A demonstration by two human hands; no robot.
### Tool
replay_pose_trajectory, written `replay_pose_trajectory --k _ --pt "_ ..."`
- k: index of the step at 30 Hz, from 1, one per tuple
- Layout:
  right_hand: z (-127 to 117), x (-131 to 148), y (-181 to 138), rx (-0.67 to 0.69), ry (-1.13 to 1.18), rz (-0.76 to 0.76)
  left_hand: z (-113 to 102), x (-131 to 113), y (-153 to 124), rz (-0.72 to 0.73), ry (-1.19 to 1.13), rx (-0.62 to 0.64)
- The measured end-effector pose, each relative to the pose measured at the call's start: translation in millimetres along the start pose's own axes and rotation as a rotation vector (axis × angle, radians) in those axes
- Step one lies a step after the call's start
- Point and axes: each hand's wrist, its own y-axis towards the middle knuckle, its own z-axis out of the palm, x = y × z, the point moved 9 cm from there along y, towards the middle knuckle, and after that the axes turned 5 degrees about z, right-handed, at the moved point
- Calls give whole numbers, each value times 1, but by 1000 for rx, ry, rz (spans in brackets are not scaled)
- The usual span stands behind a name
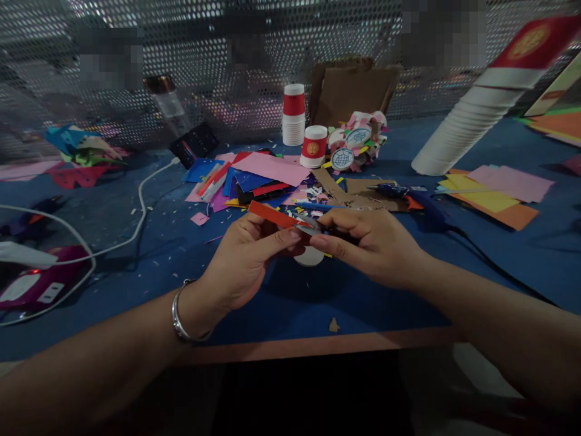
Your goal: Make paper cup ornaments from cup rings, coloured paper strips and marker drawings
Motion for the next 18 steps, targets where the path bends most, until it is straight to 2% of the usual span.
replay_pose_trajectory --k 18 --pt "0 3 -1 28 -13 -36 -5 0 0 29 53 -3"
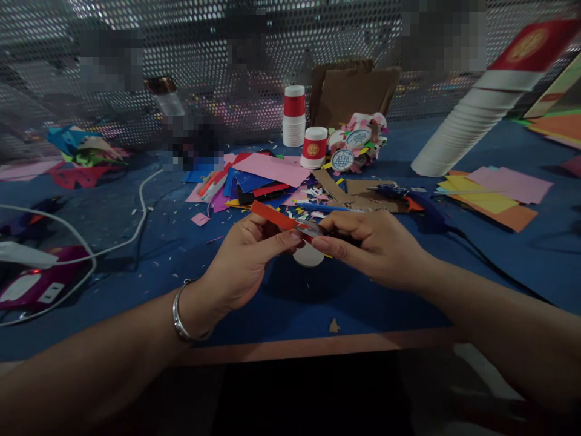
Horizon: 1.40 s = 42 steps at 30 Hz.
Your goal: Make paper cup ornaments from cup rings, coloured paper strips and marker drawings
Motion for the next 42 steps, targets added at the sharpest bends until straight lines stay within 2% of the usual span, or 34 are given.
replay_pose_trajectory --k 23,28,31,37,42 --pt "-4 -3 -3 -40 -49 8 4 8 2 -30 -14 63" --pt "-21 -20 -1 -131 -75 127 -5 4 6 -5 -25 3" --pt "-33 -37 1 -161 -177 211 -11 -2 9 24 28 -14" --pt "-31 -67 6 -10 -406 391 -11 -4 7 -12 177 73" --pt "-16 -71 6 123 -537 436 -14 -9 8 50 297 76"
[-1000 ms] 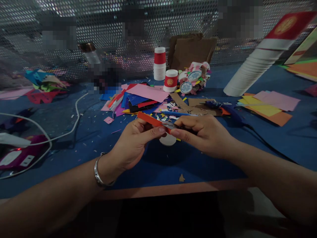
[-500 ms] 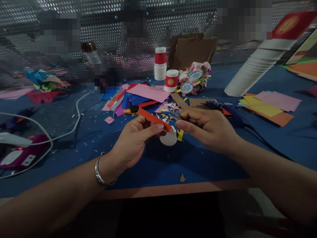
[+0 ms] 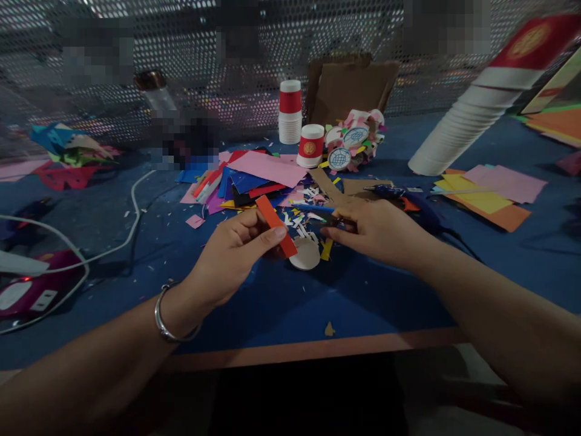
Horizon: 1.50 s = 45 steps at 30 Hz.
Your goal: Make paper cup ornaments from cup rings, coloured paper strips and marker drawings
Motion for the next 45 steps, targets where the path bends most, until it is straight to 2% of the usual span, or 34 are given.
replay_pose_trajectory --k 7,12,15,18,23,29,35,39,45 --pt "-1 3 -2 -32 152 -35 -5 10 3 -27 76 7" --pt "-2 11 -5 -34 421 -102 10 8 2 -37 158 144" --pt "3 26 -11 38 551 -173 14 14 1 -82 155 167" --pt "7 37 -15 117 620 -212 11 18 3 -100 75 107" --pt "15 32 -15 200 583 -148 -3 18 4 -123 24 -38" --pt "15 32 -15 217 573 -162 -5 -4 0 -57 124 -27" --pt "14 33 -16 220 571 -167 -14 -5 6 -16 70 -76" --pt "12 31 -15 216 582 -152 -15 -5 7 42 126 -41" --pt "20 29 -14 282 629 -120 -8 -8 2 -4 290 41"
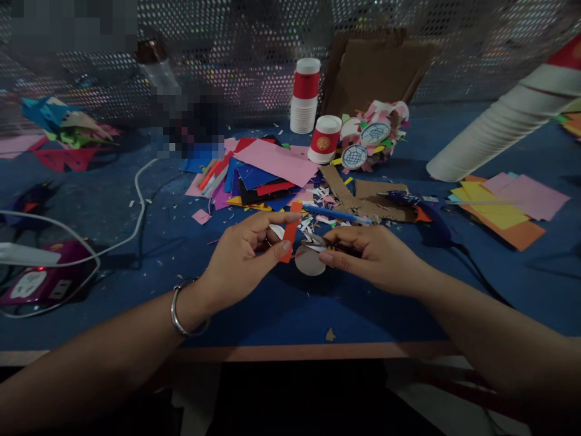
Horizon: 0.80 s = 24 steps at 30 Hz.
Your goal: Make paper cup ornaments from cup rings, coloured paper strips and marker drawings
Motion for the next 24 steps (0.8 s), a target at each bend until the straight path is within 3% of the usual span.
replay_pose_trajectory --k 13,24 --pt "9 16 0 92 135 -84 21 -2 -4 94 3 138" --pt "10 11 -1 88 88 -71 24 -7 -5 136 1 147"
